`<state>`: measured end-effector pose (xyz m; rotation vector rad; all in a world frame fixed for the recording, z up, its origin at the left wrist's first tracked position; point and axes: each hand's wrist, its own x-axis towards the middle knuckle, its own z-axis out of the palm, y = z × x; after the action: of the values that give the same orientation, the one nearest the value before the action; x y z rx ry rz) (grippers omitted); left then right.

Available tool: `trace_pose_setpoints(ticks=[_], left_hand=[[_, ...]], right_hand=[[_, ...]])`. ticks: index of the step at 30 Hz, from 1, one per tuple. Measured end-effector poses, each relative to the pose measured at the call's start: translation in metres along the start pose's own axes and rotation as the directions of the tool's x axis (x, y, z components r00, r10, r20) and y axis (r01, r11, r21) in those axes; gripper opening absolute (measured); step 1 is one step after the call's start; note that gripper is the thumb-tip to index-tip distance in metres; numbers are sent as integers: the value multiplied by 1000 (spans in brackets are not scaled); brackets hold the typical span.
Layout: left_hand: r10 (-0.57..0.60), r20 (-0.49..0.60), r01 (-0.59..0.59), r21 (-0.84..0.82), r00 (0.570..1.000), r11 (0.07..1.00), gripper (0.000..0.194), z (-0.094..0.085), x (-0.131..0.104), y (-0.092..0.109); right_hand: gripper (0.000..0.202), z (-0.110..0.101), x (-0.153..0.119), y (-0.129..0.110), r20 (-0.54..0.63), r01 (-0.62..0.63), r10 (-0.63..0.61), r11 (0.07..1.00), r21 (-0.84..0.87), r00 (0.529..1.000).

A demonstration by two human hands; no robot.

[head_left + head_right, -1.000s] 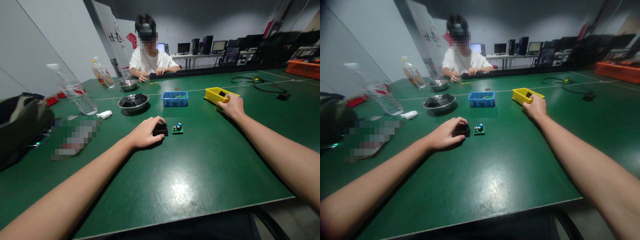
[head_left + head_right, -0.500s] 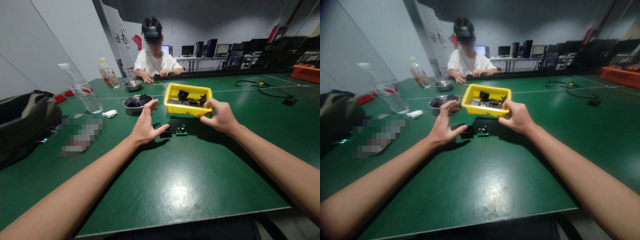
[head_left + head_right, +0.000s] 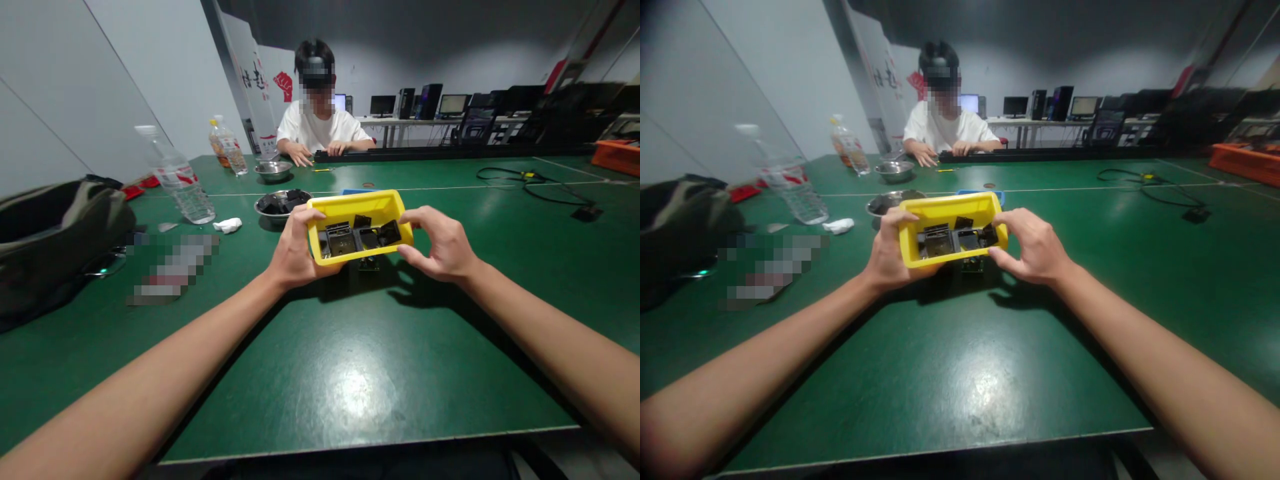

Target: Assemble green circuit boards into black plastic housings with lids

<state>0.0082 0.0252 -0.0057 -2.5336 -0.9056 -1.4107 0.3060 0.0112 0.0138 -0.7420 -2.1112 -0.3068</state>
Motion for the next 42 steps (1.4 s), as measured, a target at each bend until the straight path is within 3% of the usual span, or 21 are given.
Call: trace_pose_setpoints(ticks=[4,10,13,18,22,31,39,42], left_hand=[[34,-2,-34,5,999,999,75,1,1,5],[52,61,-56,78,997,995,82,5,2,18],[122,70,-128,98,990,987,83,6,1,19],[69,102,-81,122,992,989,85,6,1,18],[108,80,-117,116,991,986,84,5,1,18],[48,123,-64,129,991,990,83,5,2,16],[135,88,-144,109,987,983,83,5,1,12],[154,80,-162,112,985,980,82,5,0,12]], right_hand=[[22,-8,8,-17,-158,-100,82,989,-110,984],[24,-3,13,-42,65,99,-95,992,-73,993],[28,3,13,-40,145,77,-66,994,-73,987],[28,6,12,-31,234,51,-36,997,-57,972],[26,5,12,-29,256,63,-49,997,-46,965],[15,-1,12,-26,229,80,-79,997,4,970],[21,-3,11,-25,47,24,-22,999,-45,999],[25,-1,11,-24,84,44,-41,998,-43,996]])
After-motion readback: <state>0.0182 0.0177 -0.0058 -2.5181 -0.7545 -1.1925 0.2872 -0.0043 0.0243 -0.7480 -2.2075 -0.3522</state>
